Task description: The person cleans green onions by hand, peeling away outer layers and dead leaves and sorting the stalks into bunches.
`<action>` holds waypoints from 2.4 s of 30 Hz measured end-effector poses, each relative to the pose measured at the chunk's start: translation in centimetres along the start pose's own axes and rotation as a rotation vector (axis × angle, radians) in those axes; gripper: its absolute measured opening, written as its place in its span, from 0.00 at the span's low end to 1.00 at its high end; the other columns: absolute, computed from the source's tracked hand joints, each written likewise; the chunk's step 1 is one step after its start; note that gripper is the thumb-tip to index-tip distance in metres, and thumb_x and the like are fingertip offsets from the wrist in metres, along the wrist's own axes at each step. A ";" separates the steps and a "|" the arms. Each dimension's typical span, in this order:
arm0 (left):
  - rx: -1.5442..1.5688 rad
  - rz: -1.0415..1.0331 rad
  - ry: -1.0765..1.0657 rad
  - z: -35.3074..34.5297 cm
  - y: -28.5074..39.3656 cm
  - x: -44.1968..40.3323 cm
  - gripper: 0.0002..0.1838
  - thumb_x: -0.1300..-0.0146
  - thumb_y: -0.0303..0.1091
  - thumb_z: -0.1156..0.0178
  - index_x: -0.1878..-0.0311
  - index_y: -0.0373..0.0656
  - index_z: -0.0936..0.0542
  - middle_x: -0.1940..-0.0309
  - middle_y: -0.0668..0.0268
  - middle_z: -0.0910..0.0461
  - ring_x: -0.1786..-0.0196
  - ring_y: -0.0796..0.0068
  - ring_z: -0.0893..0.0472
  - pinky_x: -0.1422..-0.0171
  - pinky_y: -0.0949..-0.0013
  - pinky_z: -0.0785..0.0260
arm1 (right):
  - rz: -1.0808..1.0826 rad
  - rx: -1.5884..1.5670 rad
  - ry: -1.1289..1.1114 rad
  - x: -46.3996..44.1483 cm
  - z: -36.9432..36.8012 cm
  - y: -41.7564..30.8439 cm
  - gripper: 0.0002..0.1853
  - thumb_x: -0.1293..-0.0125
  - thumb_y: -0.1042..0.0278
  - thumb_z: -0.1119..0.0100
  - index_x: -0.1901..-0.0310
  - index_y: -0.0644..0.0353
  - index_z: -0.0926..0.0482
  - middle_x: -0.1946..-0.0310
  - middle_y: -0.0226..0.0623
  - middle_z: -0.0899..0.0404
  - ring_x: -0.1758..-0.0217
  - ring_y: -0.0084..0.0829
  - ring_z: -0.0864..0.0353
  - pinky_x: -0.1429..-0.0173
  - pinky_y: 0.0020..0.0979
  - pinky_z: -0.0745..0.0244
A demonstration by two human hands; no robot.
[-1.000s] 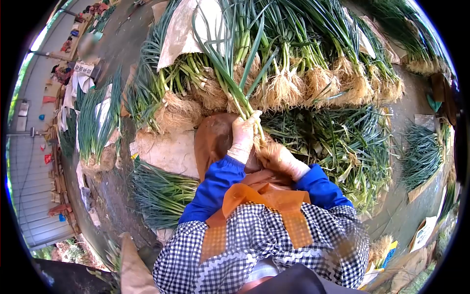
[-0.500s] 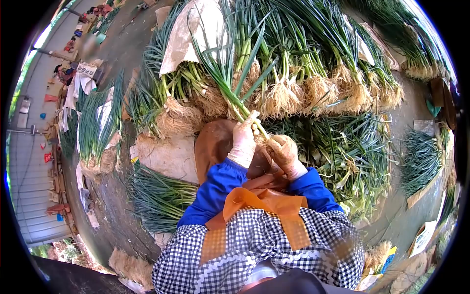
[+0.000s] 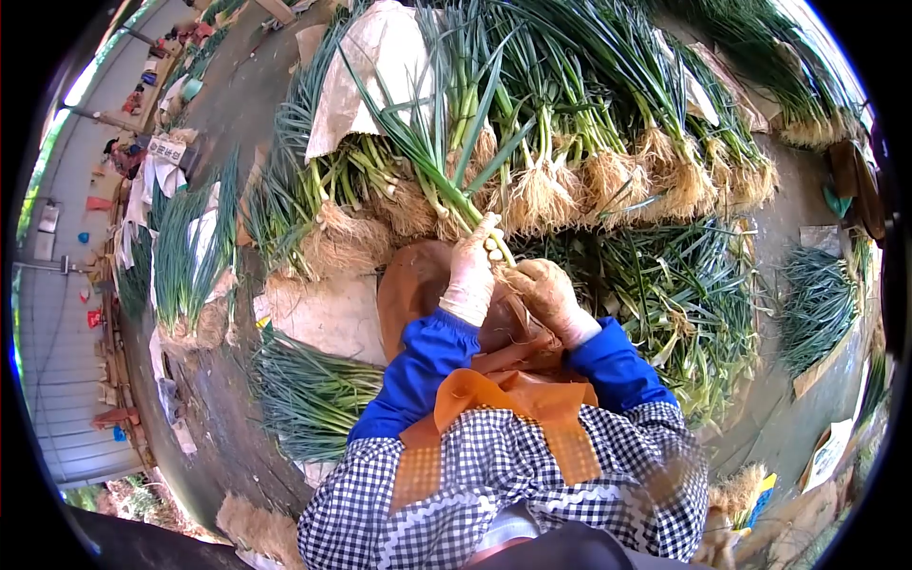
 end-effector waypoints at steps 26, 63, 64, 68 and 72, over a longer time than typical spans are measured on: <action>-0.039 -0.743 -0.668 -8.3 24.8 6.0 0.13 0.31 0.44 0.52 0.59 0.44 0.27 0.86 0.77 0.38 0.86 0.88 0.38 0.84 0.83 0.42 | -0.783 0.073 -0.047 -12.0 1.4 18.0 0.24 0.43 0.42 0.41 0.65 0.61 0.20 0.70 0.44 0.19 0.66 0.39 0.19 0.60 0.37 0.25; -0.332 0.016 -0.364 -2.3 -6.0 0.7 0.16 0.48 0.36 0.34 0.57 0.38 0.19 0.65 0.65 0.18 0.64 0.77 0.25 0.55 0.70 0.32 | -1.032 -0.973 0.438 1.6 -4.1 7.1 0.06 0.38 0.67 0.52 0.64 0.58 0.29 0.67 0.31 0.32 0.65 0.27 0.34 0.62 0.30 0.34; -0.288 -0.360 -0.256 -2.7 -7.4 -1.5 0.16 0.50 0.32 0.34 0.57 0.38 0.20 0.66 0.64 0.18 0.66 0.75 0.24 0.58 0.68 0.31 | -1.020 -0.949 0.406 1.3 -4.5 6.4 0.07 0.37 0.66 0.53 0.62 0.59 0.29 0.65 0.32 0.32 0.63 0.28 0.33 0.60 0.30 0.34; -0.313 -0.273 0.184 -3.0 -6.9 -0.5 0.16 0.50 0.28 0.36 0.56 0.35 0.23 0.68 0.62 0.18 0.67 0.72 0.23 0.60 0.65 0.29 | -0.965 -0.906 0.349 0.1 -3.8 6.2 0.12 0.36 0.64 0.53 0.57 0.63 0.30 0.57 0.38 0.31 0.54 0.31 0.32 0.52 0.33 0.34; 0.214 -0.109 0.065 -3.3 -6.1 -0.7 0.12 0.42 0.31 0.43 0.58 0.34 0.23 0.74 0.60 0.21 0.70 0.66 0.22 0.65 0.62 0.29 | -0.923 -0.880 0.349 -0.2 -2.2 6.4 0.18 0.34 0.61 0.53 0.51 0.67 0.30 0.48 0.44 0.30 0.46 0.34 0.31 0.44 0.35 0.33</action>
Point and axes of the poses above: each hand's wrist, its own x-axis away from the middle knuckle, its own z-axis out of the back of the hand, y = z × x, the point moved 3 cm from there along -x, towards the middle knuckle
